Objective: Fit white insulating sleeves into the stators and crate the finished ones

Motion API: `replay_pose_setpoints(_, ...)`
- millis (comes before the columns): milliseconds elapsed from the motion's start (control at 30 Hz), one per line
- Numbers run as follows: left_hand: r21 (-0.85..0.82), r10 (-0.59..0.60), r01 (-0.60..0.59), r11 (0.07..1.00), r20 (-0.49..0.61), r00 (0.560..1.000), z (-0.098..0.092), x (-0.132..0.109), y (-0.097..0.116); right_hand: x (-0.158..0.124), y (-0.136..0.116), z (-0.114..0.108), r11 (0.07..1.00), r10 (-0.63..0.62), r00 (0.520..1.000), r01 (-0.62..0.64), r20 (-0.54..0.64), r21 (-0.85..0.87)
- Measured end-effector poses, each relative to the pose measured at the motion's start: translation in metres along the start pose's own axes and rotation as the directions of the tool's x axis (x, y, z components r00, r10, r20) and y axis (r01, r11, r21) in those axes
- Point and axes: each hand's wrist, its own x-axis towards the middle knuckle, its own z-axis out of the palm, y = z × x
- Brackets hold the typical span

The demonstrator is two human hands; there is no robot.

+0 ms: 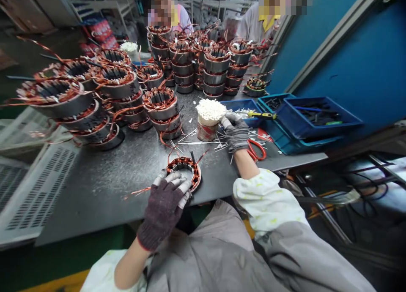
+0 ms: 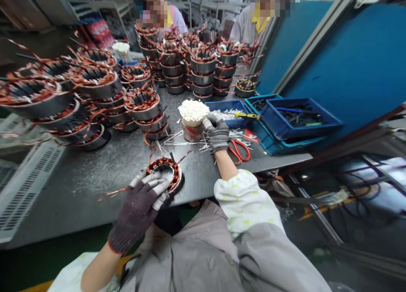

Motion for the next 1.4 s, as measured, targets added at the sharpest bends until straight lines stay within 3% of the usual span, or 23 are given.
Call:
replay_pose_setpoints(67,-0.048,0.004,-0.003,0.999,0.014,1.0,0.0,0.001,-0.004,-0.001,-0.003,-0.002,0.986,0.051,0.999,-0.05,-0.001,0.157)
replay_pose_setpoints(167,-0.077,-0.052,0.052,0.996,-0.007,0.999,0.002,0.001,-0.005,-0.002,-0.013,-0.012,0.902,0.132,0.983,-0.172,0.126,0.397)
replay_pose_setpoints(233,-0.058,-0.103,0.1,0.993,-0.051,0.993,0.005,0.001,-0.002,-0.002,-0.022,-0.019,0.846,0.122,0.973,-0.204,0.194,0.492)
replay_pose_setpoints(333,-0.01,-0.132,0.131,0.991,-0.056,0.99,0.01,0.0,0.004,-0.02,-0.035,-0.03,0.852,0.071,0.973,-0.173,0.218,0.494)
replay_pose_setpoints(433,-0.003,-0.148,0.148,0.989,0.013,0.989,0.01,0.001,0.007,-0.069,-0.047,-0.05,0.925,-0.031,0.955,-0.084,0.294,0.372)
replay_pose_setpoints(500,-0.023,-0.164,0.166,0.986,0.059,0.985,0.008,0.002,0.007,-0.11,-0.052,-0.071,0.957,-0.123,0.887,-0.013,0.445,0.291)
replay_pose_setpoints(567,-0.036,-0.18,0.184,0.982,0.099,0.979,0.005,0.003,0.006,-0.147,-0.055,-0.094,0.975,-0.198,0.738,0.081,0.645,0.207)
replay_pose_setpoints(633,-0.033,-0.192,0.198,0.98,0.122,0.974,0.004,0.003,0.005,-0.175,-0.056,-0.113,0.978,-0.207,0.617,0.124,0.759,0.166)
replay_pose_setpoints(700,-0.024,-0.192,0.197,0.98,0.125,0.973,0.004,0.003,0.005,-0.191,-0.054,-0.124,0.984,-0.18,0.571,0.097,0.801,0.152)
replay_pose_setpoints(767,-0.012,-0.193,0.196,0.981,0.122,0.974,0.004,0.003,0.005,-0.197,-0.051,-0.124,0.988,-0.154,0.554,0.081,0.818,0.132)
replay_pose_setpoints(867,0.001,-0.228,0.229,0.973,0.118,0.967,0.005,0.005,0.008,-0.192,-0.046,-0.108,0.988,-0.148,0.562,0.124,0.814,0.094)
replay_pose_setpoints(967,-0.022,-0.325,0.326,0.945,0.047,0.945,0.009,0.008,0.013,-0.184,-0.042,-0.081,0.988,-0.154,0.613,0.09,0.775,0.125)
replay_pose_setpoints(1033,-0.072,-0.432,0.429,0.9,-0.037,0.901,0.014,0.01,0.016,-0.181,-0.042,-0.063,0.989,-0.075,0.684,-0.044,0.726,0.144)
replay_pose_setpoints(1100,-0.147,-0.499,0.484,0.863,-0.098,0.861,0.018,0.012,0.017,-0.181,-0.043,-0.049,0.953,0.138,0.73,-0.282,0.669,0.112)
replay_pose_setpoints(1167,-0.188,-0.468,0.441,0.877,-0.131,0.874,0.02,0.013,0.017,-0.183,-0.045,-0.041,0.854,0.365,0.69,-0.516,0.625,0.072)
replay_pose_setpoints(1233,-0.161,-0.373,0.35,0.923,-0.156,0.914,0.021,0.013,0.017,-0.185,-0.047,-0.038,0.782,0.465,0.65,-0.62,0.601,0.065)
replay_pose_setpoints(1300,-0.106,-0.287,0.271,0.957,-0.182,0.941,0.02,0.012,0.016,-0.185,-0.048,-0.038,0.797,0.456,0.659,-0.602,0.599,0.056)
replay_pose_setpoints(1400,-0.063,-0.192,0.183,0.981,-0.202,0.96,0.016,0.011,0.016,-0.181,-0.047,-0.036,0.888,0.365,0.714,-0.459,0.597,0.005)
